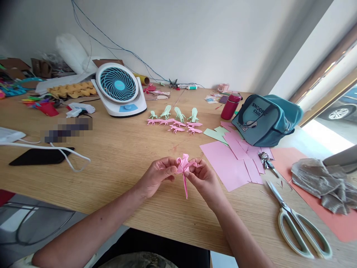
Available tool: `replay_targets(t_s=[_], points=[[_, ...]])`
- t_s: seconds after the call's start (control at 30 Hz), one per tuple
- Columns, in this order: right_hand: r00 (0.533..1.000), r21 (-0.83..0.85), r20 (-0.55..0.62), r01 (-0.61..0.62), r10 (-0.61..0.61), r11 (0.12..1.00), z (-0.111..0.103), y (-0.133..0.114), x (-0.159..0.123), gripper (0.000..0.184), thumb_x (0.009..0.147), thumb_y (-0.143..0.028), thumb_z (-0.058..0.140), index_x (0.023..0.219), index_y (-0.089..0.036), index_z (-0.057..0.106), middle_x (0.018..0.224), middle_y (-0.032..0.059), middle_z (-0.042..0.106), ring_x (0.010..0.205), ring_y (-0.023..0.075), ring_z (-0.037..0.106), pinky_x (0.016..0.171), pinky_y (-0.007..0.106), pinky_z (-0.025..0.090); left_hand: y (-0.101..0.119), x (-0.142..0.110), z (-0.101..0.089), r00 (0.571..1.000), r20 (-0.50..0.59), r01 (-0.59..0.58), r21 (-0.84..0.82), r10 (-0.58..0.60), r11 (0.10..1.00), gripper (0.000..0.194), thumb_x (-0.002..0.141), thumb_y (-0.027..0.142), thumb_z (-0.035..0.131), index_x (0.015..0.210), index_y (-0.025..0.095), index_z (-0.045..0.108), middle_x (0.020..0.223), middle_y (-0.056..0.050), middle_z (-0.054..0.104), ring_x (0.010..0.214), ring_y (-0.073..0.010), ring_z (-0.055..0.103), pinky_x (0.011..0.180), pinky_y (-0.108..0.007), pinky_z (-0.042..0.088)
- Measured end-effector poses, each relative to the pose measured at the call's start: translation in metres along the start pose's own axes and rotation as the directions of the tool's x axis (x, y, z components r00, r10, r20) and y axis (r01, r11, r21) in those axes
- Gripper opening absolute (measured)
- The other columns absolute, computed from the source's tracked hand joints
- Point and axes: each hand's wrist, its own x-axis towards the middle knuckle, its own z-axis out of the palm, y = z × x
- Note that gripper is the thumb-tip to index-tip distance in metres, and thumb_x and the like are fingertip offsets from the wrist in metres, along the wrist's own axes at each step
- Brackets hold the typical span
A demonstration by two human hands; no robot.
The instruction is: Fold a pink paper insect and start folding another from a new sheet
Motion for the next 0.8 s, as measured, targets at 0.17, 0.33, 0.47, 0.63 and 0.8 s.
replay_targets(t_s=[0.17,0.33,0.47,0.63,0.8], points=[[0.998,-0.115,0.037,0.063,-0.059,0.991,-0.014,-0.004,0.0,0.031,0.078,-0.039,0.079,0.094,-0.025,0.057,0.073,-0.0037,0.054,0.066,0.0128,0.049,0.061,0.026,0.042,0.013,0.004,-0.015,0.996,0.089,-0.016,0.07,0.01,0.997,0.041,0.065,0.048,0.086,0.087,0.014,0.075,0.088,-0.005,0.074,0.085,-0.0157,0.065,0.085,-0.028,0.048],[0.993,-0.258,0.116,0.032,-0.002,0.966,-0.021,-0.001,-0.003,0.029,0.083,-0.036,0.074,0.1,-0.025,0.053,0.08,-0.002,0.06,0.067,0.0128,0.051,0.061,0.027,0.041,0.007,0.005,-0.013,0.98,0.193,0.002,0.259,-0.054,0.966,0.035,0.068,0.042,0.086,0.089,0.015,0.077,0.089,-0.006,0.075,0.083,-0.0181,0.067,0.081,-0.028,0.047],[0.992,-0.327,0.128,0.062,-0.02,0.943,-0.017,0.002,-0.004,0.026,0.084,-0.032,0.073,0.097,-0.025,0.052,0.079,-0.0024,0.059,0.065,0.0124,0.049,0.06,0.027,0.04,-0.003,0.003,-0.002,0.984,0.179,-0.041,0.183,0.008,0.982,0.033,0.065,0.043,0.087,0.078,0.015,0.076,0.08,-0.003,0.072,0.077,-0.016,0.064,0.074,-0.026,0.045],[0.972,-0.442,0.141,0.233,-0.189,0.866,-0.014,0.0,-0.007,0.006,0.094,-0.028,0.058,0.099,-0.026,0.058,0.089,0.0027,0.065,0.078,0.0173,0.059,0.069,0.032,0.046,-0.008,0.003,0.005,0.999,0.023,-0.046,0.018,0.046,0.999,0.035,0.062,0.046,0.088,0.069,0.016,0.073,0.081,-0.004,0.073,0.093,-0.0207,0.065,0.086,-0.031,0.047],[0.9,-0.637,0.199,0.419,-0.387,0.647,-0.002,-0.005,-0.012,0.016,0.088,-0.018,0.062,0.101,-0.028,0.06,0.089,0.0012,0.063,0.077,0.0173,0.058,0.072,0.033,0.048,-0.006,0.002,0.005,0.997,-0.07,-0.019,-0.069,0.015,0.997,0.032,0.064,0.042,0.088,0.065,0.016,0.069,0.073,-0.001,0.067,0.085,-0.0155,0.062,0.077,-0.025,0.045]])
